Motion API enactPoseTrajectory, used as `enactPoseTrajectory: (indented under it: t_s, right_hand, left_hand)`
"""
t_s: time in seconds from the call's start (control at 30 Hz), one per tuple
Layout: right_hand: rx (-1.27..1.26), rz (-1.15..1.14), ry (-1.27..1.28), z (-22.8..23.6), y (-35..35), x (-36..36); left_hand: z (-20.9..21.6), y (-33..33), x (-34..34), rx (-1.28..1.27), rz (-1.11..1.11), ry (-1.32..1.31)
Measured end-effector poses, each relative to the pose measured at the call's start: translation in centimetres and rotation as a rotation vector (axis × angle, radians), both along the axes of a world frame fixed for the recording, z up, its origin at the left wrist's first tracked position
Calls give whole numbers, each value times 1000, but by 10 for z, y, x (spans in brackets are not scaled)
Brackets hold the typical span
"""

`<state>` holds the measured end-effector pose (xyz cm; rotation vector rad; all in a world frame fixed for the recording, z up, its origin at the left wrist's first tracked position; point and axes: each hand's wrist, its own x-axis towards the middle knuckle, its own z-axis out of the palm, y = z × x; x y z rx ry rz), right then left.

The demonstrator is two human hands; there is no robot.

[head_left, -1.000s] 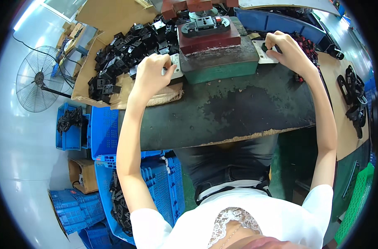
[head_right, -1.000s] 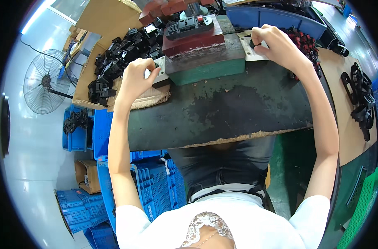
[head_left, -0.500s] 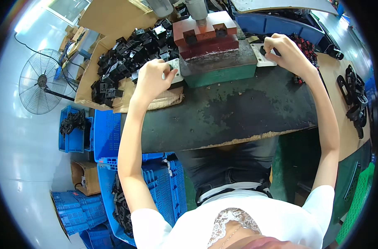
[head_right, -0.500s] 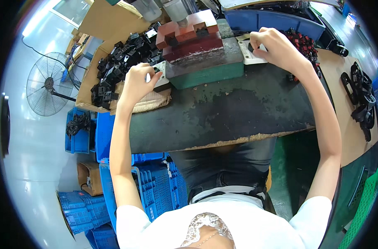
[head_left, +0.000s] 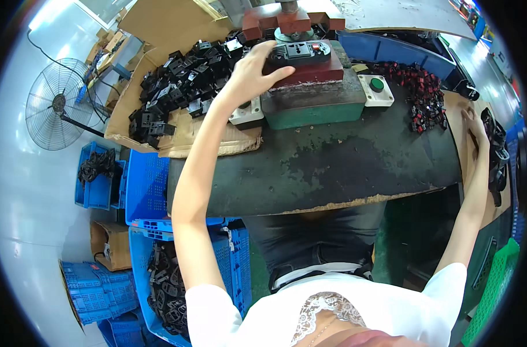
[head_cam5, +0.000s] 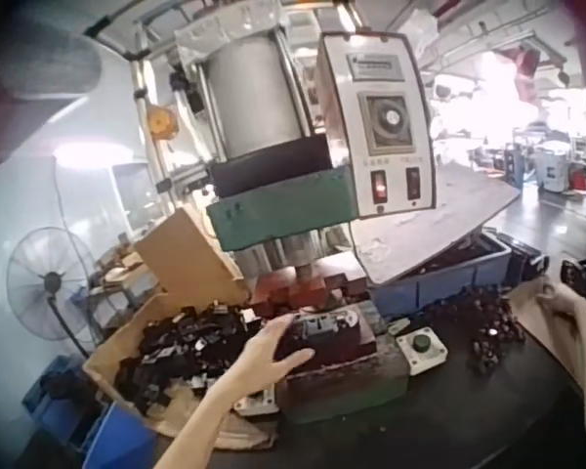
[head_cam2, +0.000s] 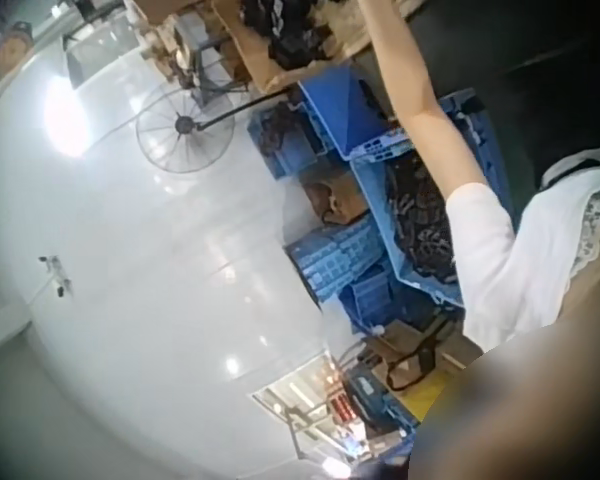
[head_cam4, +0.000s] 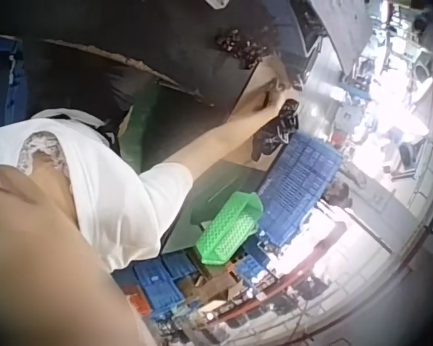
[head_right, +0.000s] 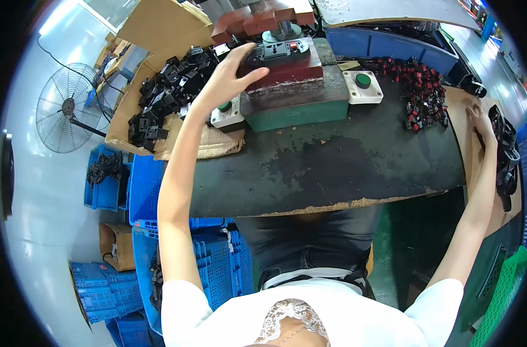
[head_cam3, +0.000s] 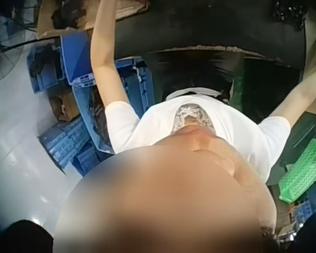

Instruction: Operating a manual press machine to assemble or stamp small plastic components.

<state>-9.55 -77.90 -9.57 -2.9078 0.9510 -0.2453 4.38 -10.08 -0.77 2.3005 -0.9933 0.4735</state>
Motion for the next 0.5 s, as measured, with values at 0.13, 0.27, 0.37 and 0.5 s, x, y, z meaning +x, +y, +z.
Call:
enactPoseTrajectory:
  t_s: [0.13, 0.27, 0.37, 0.5]
  right_hand:
    - [40, 263, -188, -2, 6, -6]
    - [186, 235, -55, 12, 33, -20]
    - [-3, -69, 146, 11, 38, -31]
    - [-44, 267, 8, 17, 16, -57]
  left_hand:
    - [8, -20, 23, -16, 14, 223]
    - [7, -23, 21, -166, -20, 8]
    - [4, -26, 12, -263, -38, 3]
    - [1, -27, -8, -362, -80, -36]
